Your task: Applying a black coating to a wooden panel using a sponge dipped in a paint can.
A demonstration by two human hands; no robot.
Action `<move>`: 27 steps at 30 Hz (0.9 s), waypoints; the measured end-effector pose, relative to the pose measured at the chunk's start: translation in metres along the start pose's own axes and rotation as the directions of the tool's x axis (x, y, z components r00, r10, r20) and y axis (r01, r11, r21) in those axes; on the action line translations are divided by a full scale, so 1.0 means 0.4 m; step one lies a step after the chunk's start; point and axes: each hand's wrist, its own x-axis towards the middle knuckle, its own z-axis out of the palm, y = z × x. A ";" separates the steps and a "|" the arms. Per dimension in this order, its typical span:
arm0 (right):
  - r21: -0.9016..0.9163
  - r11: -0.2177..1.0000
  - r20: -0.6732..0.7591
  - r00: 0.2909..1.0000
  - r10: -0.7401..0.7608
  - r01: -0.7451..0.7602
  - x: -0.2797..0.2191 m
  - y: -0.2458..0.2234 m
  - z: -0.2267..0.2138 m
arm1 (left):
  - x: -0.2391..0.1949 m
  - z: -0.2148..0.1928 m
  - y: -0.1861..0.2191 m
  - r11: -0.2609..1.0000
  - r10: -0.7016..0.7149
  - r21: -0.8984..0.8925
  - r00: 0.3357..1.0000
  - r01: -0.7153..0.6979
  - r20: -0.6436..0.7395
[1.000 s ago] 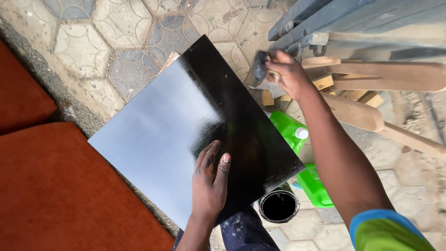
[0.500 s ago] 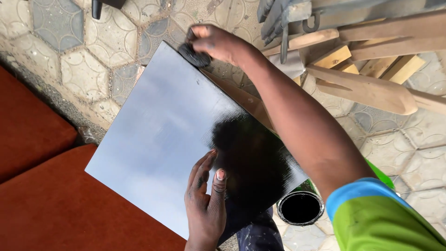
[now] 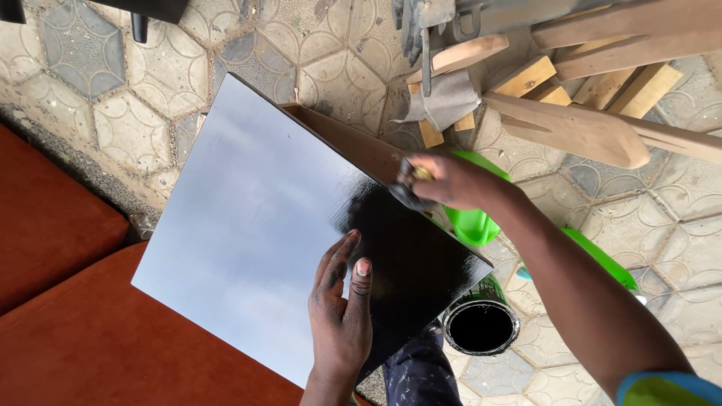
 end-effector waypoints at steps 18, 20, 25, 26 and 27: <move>0.617 0.698 -0.342 0.923 -0.177 0.363 -0.161 0.181 -0.013 | -0.027 -0.253 -0.219 0.971 -0.232 -0.045 0.886 0.234 -0.402; 0.591 0.717 -0.362 0.916 -0.173 0.369 -0.148 0.131 0.000 | -0.038 -0.302 -0.263 0.963 -0.258 -0.061 0.831 0.262 -0.494; 0.519 0.766 -0.495 0.864 -0.092 0.379 -0.068 0.064 0.025 | -0.067 -0.411 -0.374 0.904 -0.399 -0.156 0.650 0.399 -0.647; 0.529 0.764 -0.580 0.815 0.006 0.371 -0.057 0.035 0.034 | -0.072 -0.426 -0.399 0.867 -0.476 -0.240 0.587 0.437 -0.654; 0.539 0.760 -0.652 0.752 0.102 0.364 -0.043 0.006 0.044 | -0.080 -0.440 -0.425 0.822 -0.552 -0.323 0.519 0.468 -0.653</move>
